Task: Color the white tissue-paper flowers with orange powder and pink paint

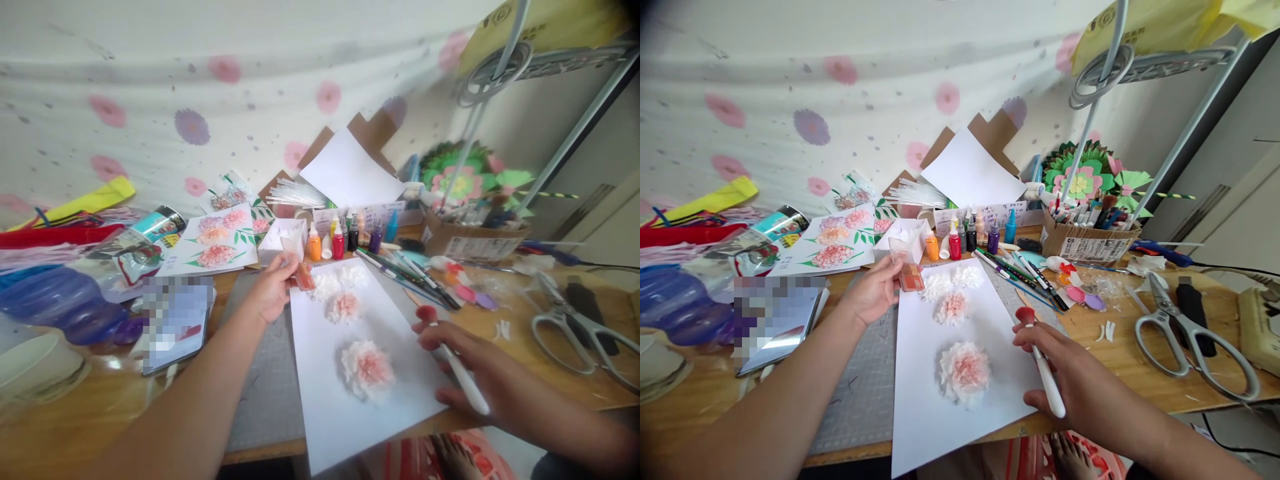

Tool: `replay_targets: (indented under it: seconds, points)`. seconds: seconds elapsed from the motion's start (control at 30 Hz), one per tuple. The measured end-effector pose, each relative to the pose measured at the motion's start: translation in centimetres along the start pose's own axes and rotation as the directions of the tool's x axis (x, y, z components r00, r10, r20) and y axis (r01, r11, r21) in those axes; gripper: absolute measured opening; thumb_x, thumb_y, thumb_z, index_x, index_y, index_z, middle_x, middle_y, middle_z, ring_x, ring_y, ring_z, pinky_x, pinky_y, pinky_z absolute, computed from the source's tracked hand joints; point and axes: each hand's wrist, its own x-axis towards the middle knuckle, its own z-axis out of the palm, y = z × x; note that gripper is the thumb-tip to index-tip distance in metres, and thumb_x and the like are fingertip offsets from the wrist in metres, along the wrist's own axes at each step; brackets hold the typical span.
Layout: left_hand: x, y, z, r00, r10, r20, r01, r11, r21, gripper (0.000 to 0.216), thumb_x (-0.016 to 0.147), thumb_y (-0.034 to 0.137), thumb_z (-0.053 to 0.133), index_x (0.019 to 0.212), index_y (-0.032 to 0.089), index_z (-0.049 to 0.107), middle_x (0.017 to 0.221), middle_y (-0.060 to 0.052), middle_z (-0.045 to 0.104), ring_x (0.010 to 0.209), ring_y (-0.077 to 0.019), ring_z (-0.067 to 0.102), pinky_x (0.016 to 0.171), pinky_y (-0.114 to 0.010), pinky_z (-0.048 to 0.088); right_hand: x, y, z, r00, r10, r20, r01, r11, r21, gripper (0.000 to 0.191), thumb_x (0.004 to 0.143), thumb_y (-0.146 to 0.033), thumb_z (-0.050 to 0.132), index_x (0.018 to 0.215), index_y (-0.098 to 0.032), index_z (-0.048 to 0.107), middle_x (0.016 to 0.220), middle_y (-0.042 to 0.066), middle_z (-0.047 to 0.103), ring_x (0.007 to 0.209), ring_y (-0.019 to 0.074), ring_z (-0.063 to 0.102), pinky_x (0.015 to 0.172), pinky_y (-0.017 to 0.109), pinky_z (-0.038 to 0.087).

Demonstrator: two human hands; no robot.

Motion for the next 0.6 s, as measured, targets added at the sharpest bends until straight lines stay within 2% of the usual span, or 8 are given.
replay_targets:
  seconds: [0.17, 0.37, 0.43, 0.53, 0.6]
  points:
    - [0.3, -1.1, 0.3, 0.996, 0.09, 0.028, -0.088, 0.992, -0.09, 0.032, 0.07, 0.028, 0.08, 0.092, 0.02, 0.058, 0.08, 0.0, 0.071, 0.073, -0.0152, 0.067, 0.072, -0.029, 0.053, 1.0, 0.0, -0.2, 1.0, 0.005, 0.0, -0.005, 0.999, 0.038, 0.044, 0.074, -0.031, 0.072, 0.115, -0.028, 0.056, 0.124, 0.01, 0.068, 0.111, 0.0283, 0.068, 0.094, 0.041, 0.054]
    - [-0.2, -0.9, -0.6, 0.988, 0.098, 0.117, -0.087, 0.991, -0.102, 0.027, 0.077, 0.025, 0.076, 0.099, 0.022, 0.06, 0.089, -0.003, 0.074, 0.085, -0.0164, 0.07, 0.082, -0.03, 0.054, 2.9, -0.5, -0.8, 0.992, -0.025, -0.123, 0.027, 0.999, 0.019, 0.028, 0.081, -0.032, 0.064, 0.108, -0.025, 0.063, 0.109, 0.01, 0.073, 0.082, 0.0258, 0.073, 0.071, 0.04, 0.059]
    - [-0.9, -0.4, -1.2, 0.984, 0.074, 0.165, -0.06, 0.995, -0.083, 0.034, 0.077, 0.023, 0.076, 0.108, 0.023, 0.06, 0.094, -0.004, 0.075, 0.087, -0.0175, 0.071, 0.083, -0.031, 0.053, 3.7, -0.6, -0.8, 0.987, -0.052, -0.152, 0.056, 0.998, 0.023, 0.027, 0.081, -0.03, 0.064, 0.107, -0.024, 0.064, 0.108, 0.011, 0.073, 0.086, 0.0272, 0.072, 0.075, 0.042, 0.058]
    - [-2.0, 0.3, -2.2, 0.972, 0.022, 0.232, -0.014, 0.999, -0.04, 0.047, 0.079, 0.022, 0.074, 0.121, 0.023, 0.055, 0.097, -0.008, 0.076, 0.091, -0.0207, 0.072, 0.085, -0.035, 0.053, 5.5, -0.5, -0.7, 0.982, -0.075, -0.171, 0.086, 0.995, 0.056, 0.026, 0.086, -0.029, 0.059, 0.111, -0.022, 0.063, 0.114, 0.013, 0.07, 0.101, 0.0296, 0.069, 0.09, 0.048, 0.054]
    - [-2.6, 0.9, -2.6, 0.959, -0.01, 0.282, 0.012, 1.0, -0.004, 0.055, 0.08, 0.024, 0.073, 0.13, 0.025, 0.05, 0.1, -0.01, 0.076, 0.094, -0.0223, 0.072, 0.088, -0.038, 0.051, 7.3, -0.5, -0.5, 0.983, -0.094, -0.16, 0.108, 0.991, 0.085, 0.026, 0.088, -0.027, 0.06, 0.113, -0.022, 0.062, 0.118, 0.012, 0.069, 0.11, 0.0274, 0.065, 0.097, 0.048, 0.05]
